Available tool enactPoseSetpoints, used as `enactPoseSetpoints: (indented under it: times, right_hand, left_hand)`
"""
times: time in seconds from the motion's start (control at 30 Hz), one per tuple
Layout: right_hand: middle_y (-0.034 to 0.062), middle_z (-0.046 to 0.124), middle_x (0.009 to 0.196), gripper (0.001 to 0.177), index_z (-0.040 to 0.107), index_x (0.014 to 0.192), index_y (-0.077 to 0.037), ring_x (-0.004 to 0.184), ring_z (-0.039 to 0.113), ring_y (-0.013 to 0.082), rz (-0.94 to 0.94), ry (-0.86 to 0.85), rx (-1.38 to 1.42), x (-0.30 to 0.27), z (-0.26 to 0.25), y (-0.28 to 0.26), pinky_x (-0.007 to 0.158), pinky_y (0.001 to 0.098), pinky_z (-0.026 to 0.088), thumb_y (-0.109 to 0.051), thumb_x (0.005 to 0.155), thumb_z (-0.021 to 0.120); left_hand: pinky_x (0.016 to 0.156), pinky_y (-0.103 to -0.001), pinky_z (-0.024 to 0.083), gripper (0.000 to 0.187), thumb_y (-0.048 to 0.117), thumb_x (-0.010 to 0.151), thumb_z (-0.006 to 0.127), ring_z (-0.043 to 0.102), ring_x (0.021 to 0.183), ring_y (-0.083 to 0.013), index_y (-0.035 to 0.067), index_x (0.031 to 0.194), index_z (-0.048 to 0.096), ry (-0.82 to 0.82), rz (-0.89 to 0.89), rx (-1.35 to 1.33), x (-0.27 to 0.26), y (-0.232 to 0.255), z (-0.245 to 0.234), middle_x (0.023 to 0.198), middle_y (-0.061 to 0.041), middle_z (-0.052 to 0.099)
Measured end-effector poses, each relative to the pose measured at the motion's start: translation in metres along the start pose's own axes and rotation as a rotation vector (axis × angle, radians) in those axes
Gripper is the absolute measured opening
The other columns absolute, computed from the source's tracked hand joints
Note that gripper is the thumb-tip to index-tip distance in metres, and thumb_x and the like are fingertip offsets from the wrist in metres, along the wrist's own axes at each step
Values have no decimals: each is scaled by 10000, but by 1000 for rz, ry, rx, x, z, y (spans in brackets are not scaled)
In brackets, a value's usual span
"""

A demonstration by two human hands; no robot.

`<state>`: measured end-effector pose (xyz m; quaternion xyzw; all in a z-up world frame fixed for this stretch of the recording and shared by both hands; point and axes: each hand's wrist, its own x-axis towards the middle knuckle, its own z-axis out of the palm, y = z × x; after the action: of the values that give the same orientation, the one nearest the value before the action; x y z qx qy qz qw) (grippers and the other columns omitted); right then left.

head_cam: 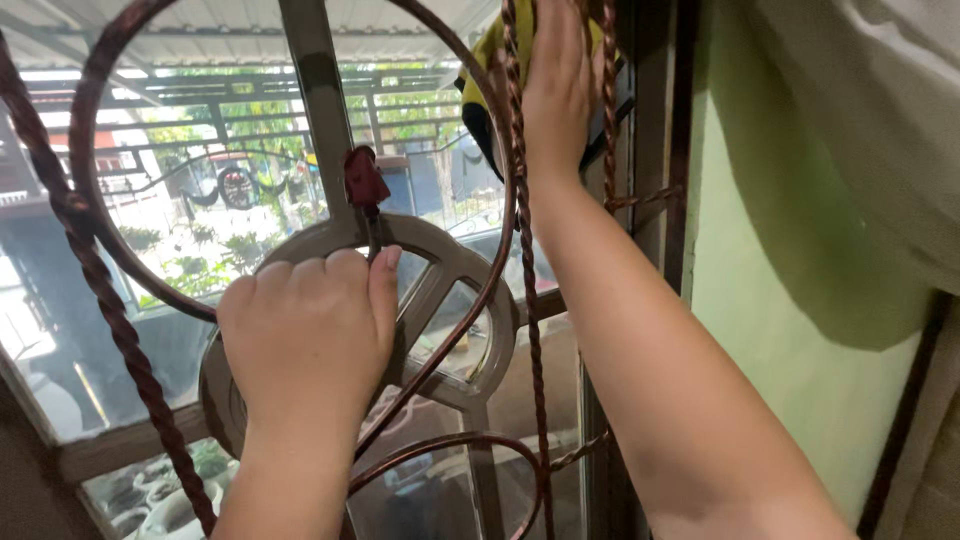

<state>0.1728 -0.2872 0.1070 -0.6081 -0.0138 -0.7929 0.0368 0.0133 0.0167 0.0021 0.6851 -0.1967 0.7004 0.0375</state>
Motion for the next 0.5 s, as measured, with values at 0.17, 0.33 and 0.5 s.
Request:
enactPoseSetpoints:
  times: [0.17, 0.33, 0.5]
  right_hand:
    - [76, 370, 1667, 467, 306, 1623, -106, 1549, 378, 280, 73, -97, -76, -3, 15, 2, 1259, 401, 389, -115, 1194, 492]
    - [184, 330, 1673, 549, 269, 1635, 13, 1542, 384, 311, -82, 9, -395, 1, 27, 5, 1209, 369, 438, 37, 1127, 476]
    - [261, 347, 1611, 459, 303, 1573, 27, 1495, 386, 406, -9, -105, -340, -20, 28, 4, 1193, 497, 446, -62, 1165, 492]
  left_hand:
    - [584, -455, 423, 433, 390, 1010, 670, 613, 622, -305, 141, 661, 605, -45, -9, -39, -4, 0, 1, 610, -69, 604]
    - [573, -458, 432, 453, 402, 1045, 594, 607, 584, -302, 152, 668, 623, -103, -46, 71, 11, 7, -2, 593, -73, 605]
    - [605, -460, 425, 534, 400, 1136, 547, 578, 547, -308, 146, 673, 625, -167, -68, 134, -6, 20, -9, 570, -68, 585]
